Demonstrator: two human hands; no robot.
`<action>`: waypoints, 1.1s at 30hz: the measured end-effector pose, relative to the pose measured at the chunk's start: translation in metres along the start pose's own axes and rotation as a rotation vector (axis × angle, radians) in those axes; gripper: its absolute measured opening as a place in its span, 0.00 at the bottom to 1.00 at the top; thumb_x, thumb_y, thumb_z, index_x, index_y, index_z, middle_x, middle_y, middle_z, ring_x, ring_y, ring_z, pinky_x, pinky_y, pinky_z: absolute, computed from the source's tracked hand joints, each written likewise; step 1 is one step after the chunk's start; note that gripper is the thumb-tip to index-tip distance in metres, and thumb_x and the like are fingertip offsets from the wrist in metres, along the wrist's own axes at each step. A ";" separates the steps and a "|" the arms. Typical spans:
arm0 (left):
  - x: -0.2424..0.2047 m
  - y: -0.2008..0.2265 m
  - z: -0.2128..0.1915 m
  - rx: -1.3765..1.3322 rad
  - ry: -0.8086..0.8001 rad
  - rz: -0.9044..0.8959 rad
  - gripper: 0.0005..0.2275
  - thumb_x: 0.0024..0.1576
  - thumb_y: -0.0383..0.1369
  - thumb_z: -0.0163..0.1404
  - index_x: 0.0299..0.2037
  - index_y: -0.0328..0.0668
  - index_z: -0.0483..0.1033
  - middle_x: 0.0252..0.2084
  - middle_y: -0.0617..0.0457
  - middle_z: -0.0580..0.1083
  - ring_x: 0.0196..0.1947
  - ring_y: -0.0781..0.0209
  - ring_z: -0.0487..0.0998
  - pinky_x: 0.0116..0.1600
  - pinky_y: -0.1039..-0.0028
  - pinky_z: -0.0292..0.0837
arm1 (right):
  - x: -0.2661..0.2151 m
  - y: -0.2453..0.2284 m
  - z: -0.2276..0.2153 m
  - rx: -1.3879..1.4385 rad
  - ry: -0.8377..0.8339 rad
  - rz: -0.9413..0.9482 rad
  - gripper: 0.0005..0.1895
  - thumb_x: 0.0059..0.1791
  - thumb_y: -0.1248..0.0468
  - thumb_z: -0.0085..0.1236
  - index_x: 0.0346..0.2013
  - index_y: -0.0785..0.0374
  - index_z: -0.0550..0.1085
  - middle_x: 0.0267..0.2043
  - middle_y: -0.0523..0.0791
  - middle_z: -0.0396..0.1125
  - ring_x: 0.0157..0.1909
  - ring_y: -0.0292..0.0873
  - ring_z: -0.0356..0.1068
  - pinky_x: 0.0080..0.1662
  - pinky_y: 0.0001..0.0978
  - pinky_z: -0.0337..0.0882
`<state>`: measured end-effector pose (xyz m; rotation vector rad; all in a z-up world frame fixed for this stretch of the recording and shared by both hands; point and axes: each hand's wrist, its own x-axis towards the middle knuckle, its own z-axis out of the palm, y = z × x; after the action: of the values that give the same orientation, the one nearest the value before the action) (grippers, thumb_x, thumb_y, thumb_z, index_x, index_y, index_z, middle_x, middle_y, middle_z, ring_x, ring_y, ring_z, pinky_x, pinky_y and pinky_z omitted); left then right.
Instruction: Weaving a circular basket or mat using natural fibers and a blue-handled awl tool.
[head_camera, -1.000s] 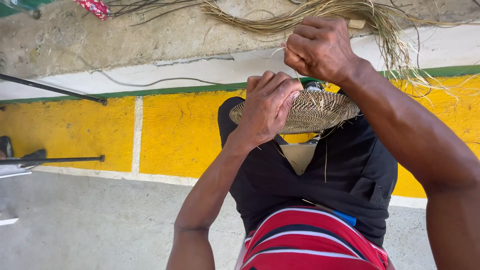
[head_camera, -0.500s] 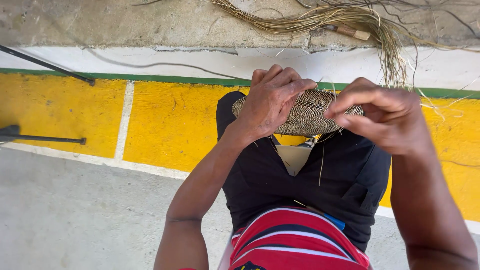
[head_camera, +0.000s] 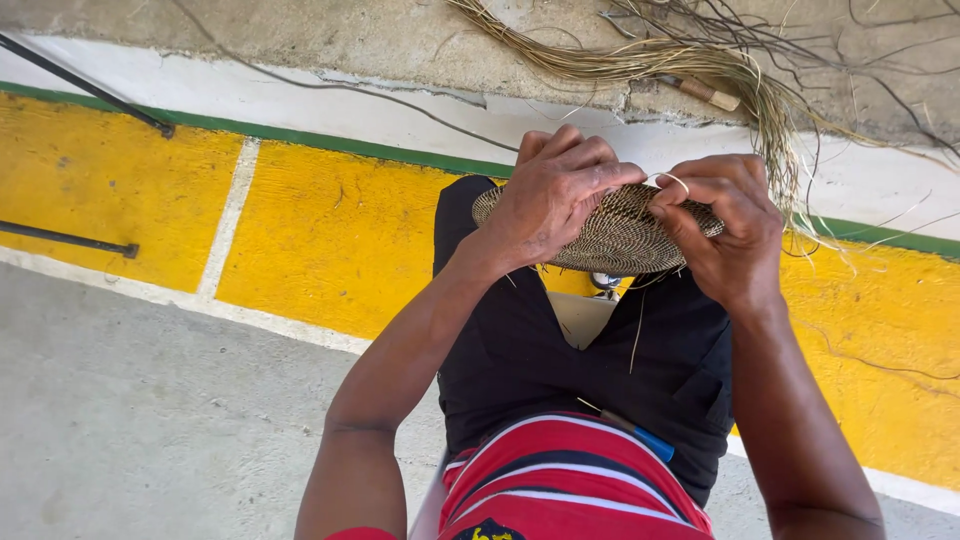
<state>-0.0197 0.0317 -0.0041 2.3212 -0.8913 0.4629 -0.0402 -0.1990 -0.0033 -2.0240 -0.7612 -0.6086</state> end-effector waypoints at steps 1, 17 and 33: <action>0.001 -0.001 0.000 0.000 0.009 -0.002 0.16 0.59 0.26 0.55 0.56 0.57 0.79 0.40 0.66 0.73 0.46 0.65 0.69 0.56 0.68 0.58 | -0.002 0.002 0.001 -0.002 -0.006 -0.007 0.12 0.51 0.72 0.70 0.44 0.60 0.75 0.49 0.44 0.73 0.55 0.45 0.71 0.56 0.35 0.66; 0.001 0.008 0.005 0.021 0.005 0.008 0.13 0.61 0.30 0.54 0.55 0.58 0.79 0.40 0.66 0.75 0.45 0.64 0.69 0.56 0.68 0.59 | -0.019 0.007 0.015 -0.148 0.062 -0.011 0.14 0.50 0.74 0.72 0.44 0.61 0.75 0.49 0.46 0.71 0.51 0.42 0.72 0.49 0.31 0.74; -0.027 0.035 0.010 -0.138 0.148 -0.157 0.06 0.62 0.34 0.55 0.47 0.49 0.75 0.42 0.60 0.74 0.47 0.60 0.72 0.54 0.66 0.62 | 0.069 0.024 -0.024 0.268 -0.845 0.152 0.11 0.48 0.65 0.61 0.44 0.65 0.78 0.37 0.43 0.77 0.40 0.38 0.77 0.43 0.30 0.76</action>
<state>-0.0624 0.0178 -0.0110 2.1793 -0.6444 0.4834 0.0217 -0.2099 0.0411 -2.0293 -1.0776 0.4657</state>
